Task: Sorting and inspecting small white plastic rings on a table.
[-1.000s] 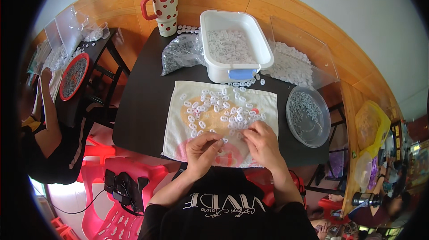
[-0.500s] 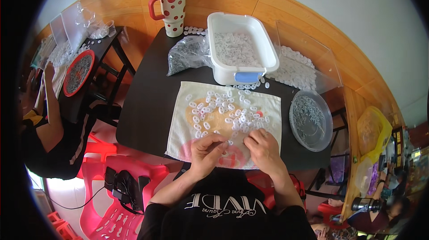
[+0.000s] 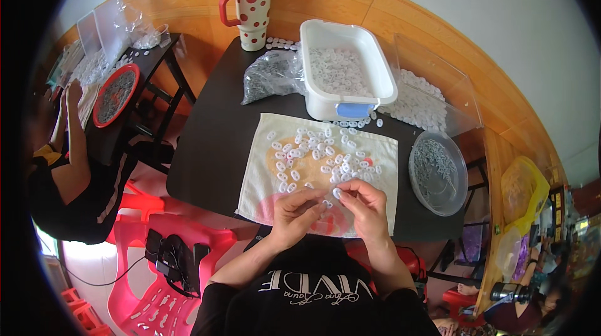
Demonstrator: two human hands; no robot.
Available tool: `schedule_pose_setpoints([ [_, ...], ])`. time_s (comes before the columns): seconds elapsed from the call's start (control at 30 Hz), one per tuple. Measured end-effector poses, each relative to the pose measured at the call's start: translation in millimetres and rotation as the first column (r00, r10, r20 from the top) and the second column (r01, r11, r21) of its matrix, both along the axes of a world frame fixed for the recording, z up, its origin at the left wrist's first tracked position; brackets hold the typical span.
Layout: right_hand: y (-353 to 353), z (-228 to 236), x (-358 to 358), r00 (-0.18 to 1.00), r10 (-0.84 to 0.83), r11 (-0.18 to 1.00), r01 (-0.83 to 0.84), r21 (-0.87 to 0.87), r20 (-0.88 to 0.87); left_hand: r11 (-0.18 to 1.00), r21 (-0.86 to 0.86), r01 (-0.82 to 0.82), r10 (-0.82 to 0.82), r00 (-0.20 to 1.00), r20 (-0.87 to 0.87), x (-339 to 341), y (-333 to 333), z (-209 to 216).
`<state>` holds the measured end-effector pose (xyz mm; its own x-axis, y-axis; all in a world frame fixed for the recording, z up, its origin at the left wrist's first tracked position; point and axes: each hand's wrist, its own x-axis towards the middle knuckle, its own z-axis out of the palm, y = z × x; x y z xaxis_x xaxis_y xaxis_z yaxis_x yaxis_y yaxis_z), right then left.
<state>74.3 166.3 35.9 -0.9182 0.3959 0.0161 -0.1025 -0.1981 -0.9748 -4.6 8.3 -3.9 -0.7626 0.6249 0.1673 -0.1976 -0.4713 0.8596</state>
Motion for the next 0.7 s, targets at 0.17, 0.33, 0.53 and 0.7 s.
schedule_pose_setpoints([
  [0.17, -2, -3, -1, 0.999, 0.023, 0.995, -0.020, 0.097, -0.030, 1.000, 0.005, 0.002, -0.002, 1.000, -0.008, 0, 0, -2],
  [0.33, -3, 1, -2, 0.996, 0.050, 0.985, -0.038, 0.168, -0.069, 1.000, 0.003, 0.000, 0.000, 1.000, -0.010, 0, -1, -2],
  [0.53, 0, 5, -4, 0.994, 0.101, 0.911, -0.074, 0.407, -0.046, 1.000, 0.021, -0.018, 0.018, 1.000, -0.026, 0, 0, -3],
  [0.7, -1, 8, -4, 0.991, 0.105, 0.857, -0.050, 0.512, -0.078, 1.000, -0.009, -0.024, 0.023, 0.999, -0.038, 0, -1, -5],
])
